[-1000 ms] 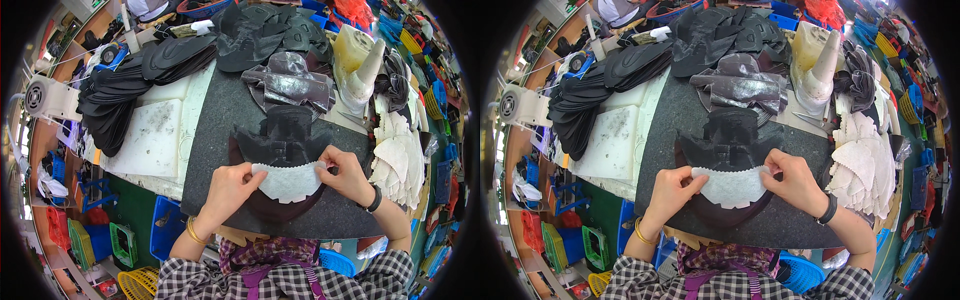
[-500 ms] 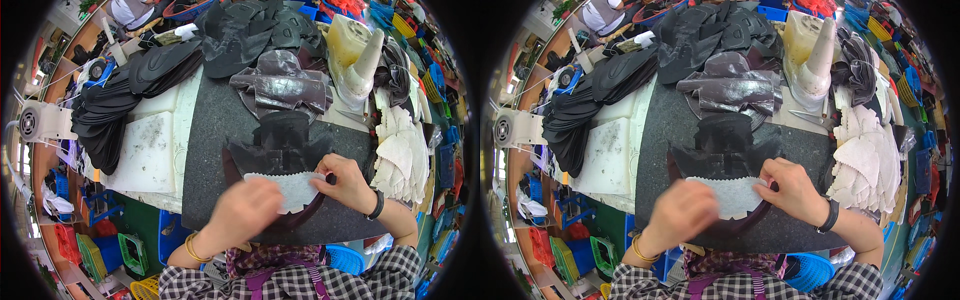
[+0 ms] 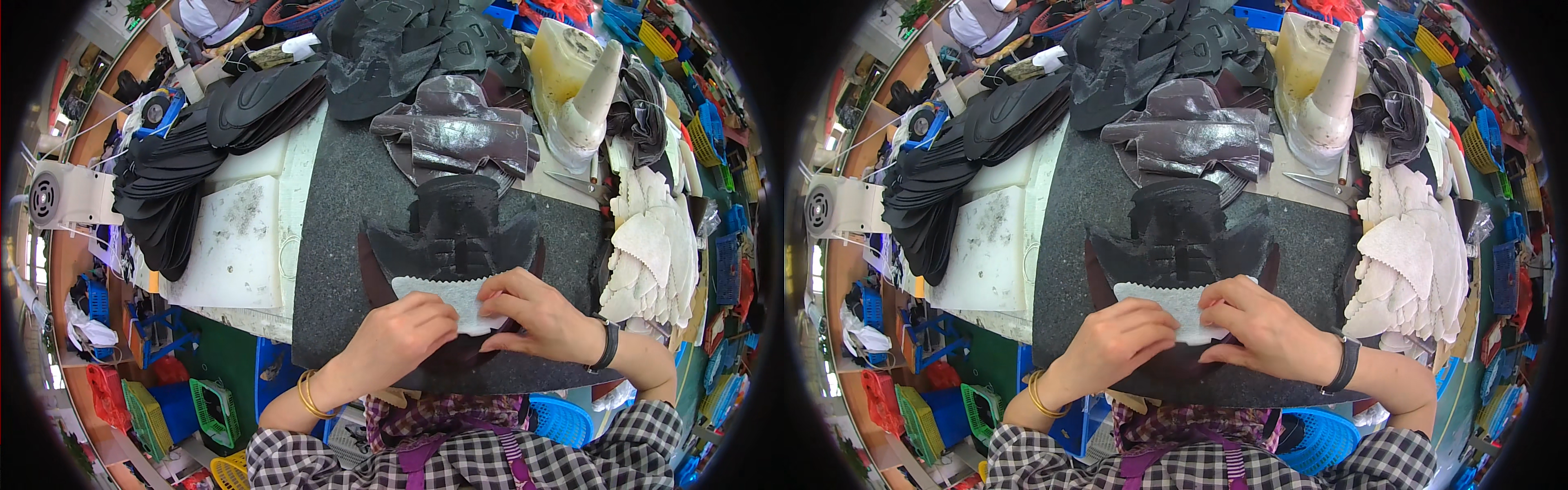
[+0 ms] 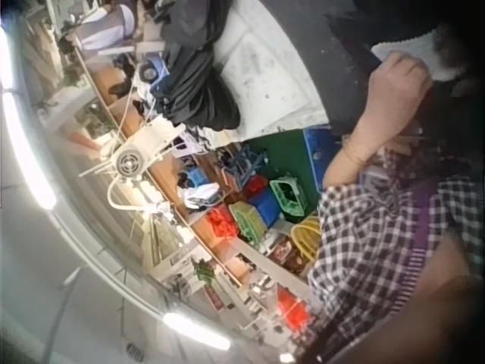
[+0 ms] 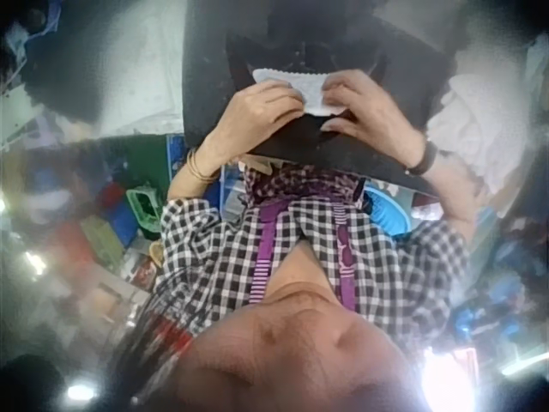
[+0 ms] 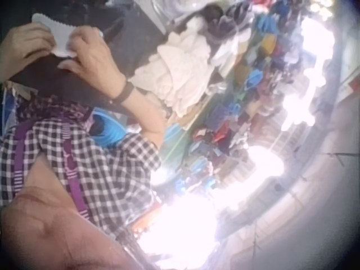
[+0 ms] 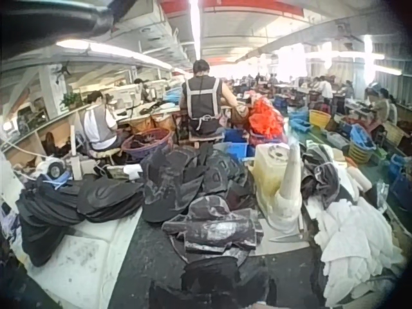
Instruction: The person assembles shoe upper components by applying white lining pieces onto leather cutouts, peeling plastic backing off leather layers, and pressing the components together by hand.
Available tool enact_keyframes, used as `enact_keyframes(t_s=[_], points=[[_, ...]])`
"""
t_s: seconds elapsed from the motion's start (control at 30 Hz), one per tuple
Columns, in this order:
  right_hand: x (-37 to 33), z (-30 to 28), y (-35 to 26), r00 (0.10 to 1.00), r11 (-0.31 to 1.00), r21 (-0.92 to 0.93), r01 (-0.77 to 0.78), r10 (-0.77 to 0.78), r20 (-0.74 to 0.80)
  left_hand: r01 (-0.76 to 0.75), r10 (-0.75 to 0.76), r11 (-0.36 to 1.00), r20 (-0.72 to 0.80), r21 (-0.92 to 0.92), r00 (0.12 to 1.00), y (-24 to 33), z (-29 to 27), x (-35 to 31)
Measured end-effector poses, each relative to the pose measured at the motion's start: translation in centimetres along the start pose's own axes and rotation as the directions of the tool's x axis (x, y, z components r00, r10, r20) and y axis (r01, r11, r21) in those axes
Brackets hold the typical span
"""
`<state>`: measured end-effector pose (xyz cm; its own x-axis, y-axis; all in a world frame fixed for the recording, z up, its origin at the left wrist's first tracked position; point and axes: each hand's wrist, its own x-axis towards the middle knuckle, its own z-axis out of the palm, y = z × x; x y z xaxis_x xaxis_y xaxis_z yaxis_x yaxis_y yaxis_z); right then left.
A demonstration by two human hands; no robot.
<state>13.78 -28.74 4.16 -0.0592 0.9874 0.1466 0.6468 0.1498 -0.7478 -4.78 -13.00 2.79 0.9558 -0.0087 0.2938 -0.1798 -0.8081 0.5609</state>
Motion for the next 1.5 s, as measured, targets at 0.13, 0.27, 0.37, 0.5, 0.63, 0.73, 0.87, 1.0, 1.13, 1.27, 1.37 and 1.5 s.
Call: enact_keyframes(t_s=[0.13, 0.27, 0.37, 0.5, 0.63, 0.73, 0.87, 1.0, 1.13, 1.27, 1.37, 1.5], points=[[-0.2, 1.5, 0.6, 0.992, 0.996, 0.06, -0.073, 0.079, -0.102, 0.212, -0.195, 0.975, -0.197, 0.071, 0.961, 1.1, 1.0, 0.8], [0.2, 1.7, 0.1, 0.974, 0.971, 0.187, -0.15, 0.178, -0.138, 0.101, -0.059, 0.977, -0.218, 0.187, 0.974, 2.8, 1.8, 1.1], [0.1, 1.7, 0.0, 0.973, 0.968, 0.185, -0.168, 0.193, -0.127, 0.127, -0.068, 0.971, -0.276, 0.203, 0.959, 3.3, 2.7, 1.4], [-0.1, 2.2, 0.0, 0.972, 0.959, 0.225, -0.17, 0.2, -0.12, 0.122, -0.061, 0.966, -0.258, 0.227, 0.964, 3.3, 3.0, 1.4], [0.0, 2.4, -0.3, 0.967, 0.948, 0.259, -0.184, 0.222, -0.124, 0.117, -0.067, 0.977, -0.265, 0.178, 0.962, 2.4, 3.5, 1.2], [0.5, 1.9, -0.6, 0.964, 0.926, 0.309, -0.219, 0.253, -0.075, 0.158, -0.124, 0.985, -0.377, 0.061, 0.918, 1.8, 1.7, 0.7], [-0.1, 2.0, -0.1, 0.988, 0.995, 0.045, -0.086, 0.091, -0.121, 0.286, -0.49, 0.871, -0.68, -0.399, 0.545, 0.8, -4.4, -2.6], [-0.1, 1.1, -1.6, 0.997, 0.988, -0.134, 0.081, -0.083, -0.004, 0.148, -0.314, 0.867, -0.291, -0.476, 0.904, 1.9, -6.6, -7.3], [6.6, -3.2, 2.2, 0.949, 0.986, -0.165, 0.012, -0.063, -0.309, -0.014, 0.012, 0.999, -0.03, -0.052, 0.999, 4.0, -1.9, -2.3], [10.4, -5.5, 8.9, 0.855, 0.919, -0.388, -0.066, -0.149, -0.496, 0.017, -0.017, 0.995, 0.004, -0.097, 1.0, 2.8, 1.1, -2.7], [11.7, -6.1, 10.8, 0.905, 0.788, -0.609, -0.088, -0.192, -0.379, 0.088, -0.11, 0.972, -0.094, -0.217, 0.989, 2.5, 0.6, -3.0], [13.3, -7.9, 10.5, 0.923, 0.926, -0.283, -0.248, 0.137, -0.36, 0.153, -0.251, 0.924, -0.251, -0.351, 0.935, 1.4, -1.6, -2.3]])
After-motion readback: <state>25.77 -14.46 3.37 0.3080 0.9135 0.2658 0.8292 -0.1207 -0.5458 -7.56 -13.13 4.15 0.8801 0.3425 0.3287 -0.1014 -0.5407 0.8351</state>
